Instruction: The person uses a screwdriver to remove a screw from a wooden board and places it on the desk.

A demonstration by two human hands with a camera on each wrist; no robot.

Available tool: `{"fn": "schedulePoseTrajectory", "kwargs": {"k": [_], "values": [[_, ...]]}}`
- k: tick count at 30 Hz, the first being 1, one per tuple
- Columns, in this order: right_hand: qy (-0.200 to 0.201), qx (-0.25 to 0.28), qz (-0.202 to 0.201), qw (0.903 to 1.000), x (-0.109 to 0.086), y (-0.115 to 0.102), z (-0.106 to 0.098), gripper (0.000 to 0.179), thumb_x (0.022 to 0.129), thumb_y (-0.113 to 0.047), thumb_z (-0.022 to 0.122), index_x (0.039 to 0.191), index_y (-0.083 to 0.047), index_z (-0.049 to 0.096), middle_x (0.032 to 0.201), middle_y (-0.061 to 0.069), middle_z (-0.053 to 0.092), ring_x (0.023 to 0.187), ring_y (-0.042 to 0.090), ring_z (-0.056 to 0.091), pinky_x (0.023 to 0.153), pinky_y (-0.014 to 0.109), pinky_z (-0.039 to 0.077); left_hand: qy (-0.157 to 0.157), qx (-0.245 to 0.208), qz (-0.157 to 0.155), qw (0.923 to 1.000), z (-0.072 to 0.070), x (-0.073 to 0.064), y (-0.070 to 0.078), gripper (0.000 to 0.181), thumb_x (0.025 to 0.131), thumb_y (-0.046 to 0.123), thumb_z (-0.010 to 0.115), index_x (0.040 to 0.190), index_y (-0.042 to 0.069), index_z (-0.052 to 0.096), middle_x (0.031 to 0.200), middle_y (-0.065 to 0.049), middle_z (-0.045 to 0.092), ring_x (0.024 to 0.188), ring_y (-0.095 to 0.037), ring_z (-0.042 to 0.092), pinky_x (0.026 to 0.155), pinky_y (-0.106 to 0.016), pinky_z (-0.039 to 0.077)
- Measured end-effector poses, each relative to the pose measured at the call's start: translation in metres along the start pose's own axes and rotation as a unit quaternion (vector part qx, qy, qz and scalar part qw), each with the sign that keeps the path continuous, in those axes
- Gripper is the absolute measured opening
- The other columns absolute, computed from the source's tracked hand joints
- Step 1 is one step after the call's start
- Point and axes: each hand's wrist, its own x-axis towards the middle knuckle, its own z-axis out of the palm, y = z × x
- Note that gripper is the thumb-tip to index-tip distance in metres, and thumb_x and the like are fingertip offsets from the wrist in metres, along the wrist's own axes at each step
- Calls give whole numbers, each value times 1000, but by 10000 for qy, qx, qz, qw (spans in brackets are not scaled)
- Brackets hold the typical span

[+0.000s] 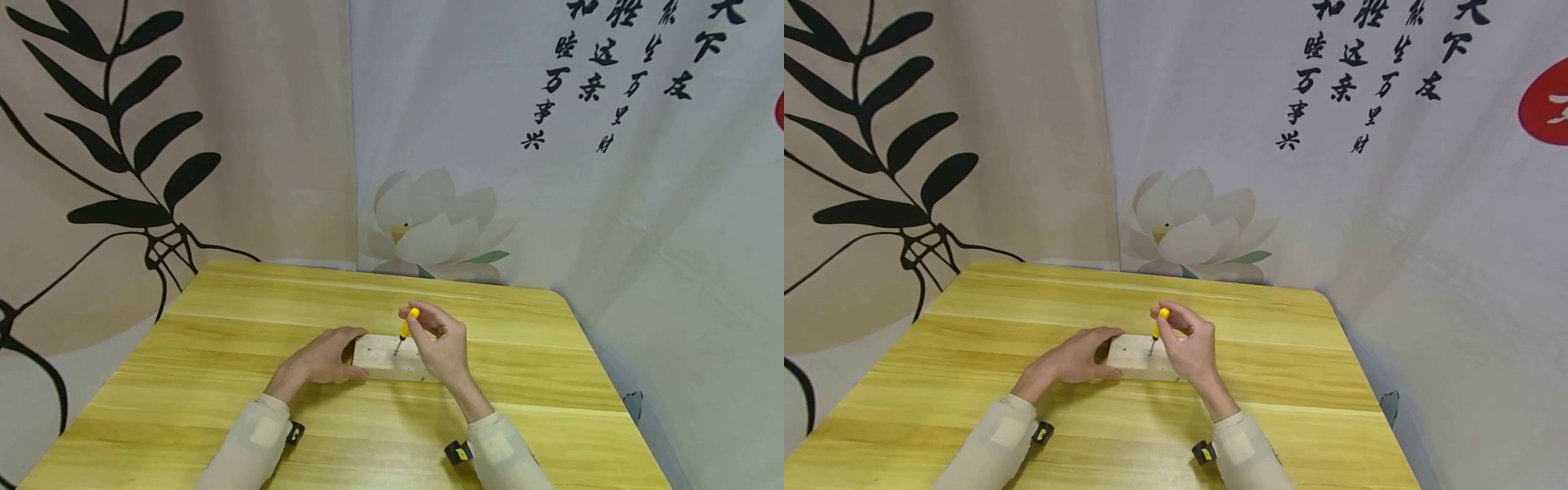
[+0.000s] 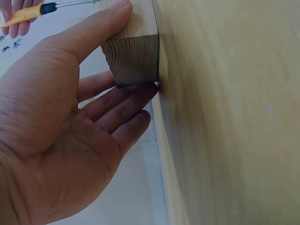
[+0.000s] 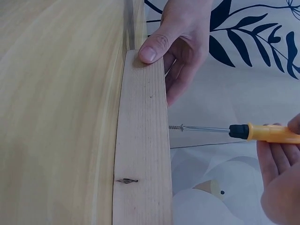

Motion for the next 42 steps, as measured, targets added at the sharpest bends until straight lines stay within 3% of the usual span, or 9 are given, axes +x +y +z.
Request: {"fn": "schedulePoseTrajectory", "kwargs": {"k": [9,16,21,28,34,42], "values": [[-68,173,-151,9997,-1,2,0,23,102,4,80,125,4,77,113,26,84,99,5,83,89,21,69,1,28,-50,10000,1,0,-1,92,94,43,94,167,5,53,170,-16,58,159,-39,54,131,-61,47],[-20,93,-121,9999,0,5,0,25,101,3,81,125,-2,79,112,25,82,96,17,86,90,22,69,-17,-2,-96,10000,1,0,-2,92,95,45,94,167,7,53,171,-16,57,160,-39,53,132,-62,47],[-5,154,-205,9997,0,5,0,26,101,5,81,126,-3,79,113,24,75,96,13,84,92,23,69,-5,20,-141,9999,1,0,-2,92,94,46,94,167,8,53,171,-15,56,160,-40,53,132,-62,47],[68,153,-263,9995,1,5,1,29,100,7,81,128,1,78,111,26,77,97,14,84,91,23,69,-15,-46,-137,9999,1,0,-2,92,95,45,94,168,7,52,172,-16,56,161,-40,52,132,-63,46],[145,177,-73,9997,0,4,0,29,100,6,81,129,2,77,110,29,83,99,8,84,90,20,69,-24,-70,-156,9999,1,0,0,91,94,43,94,167,7,53,172,-16,56,161,-40,52,132,-62,46],[119,64,81,9999,-1,5,0,29,102,2,81,131,1,78,116,26,85,104,23,87,92,20,68,-18,-81,-187,9998,1,0,0,91,94,42,95,167,7,54,171,-16,57,161,-40,52,132,-62,46]]}}
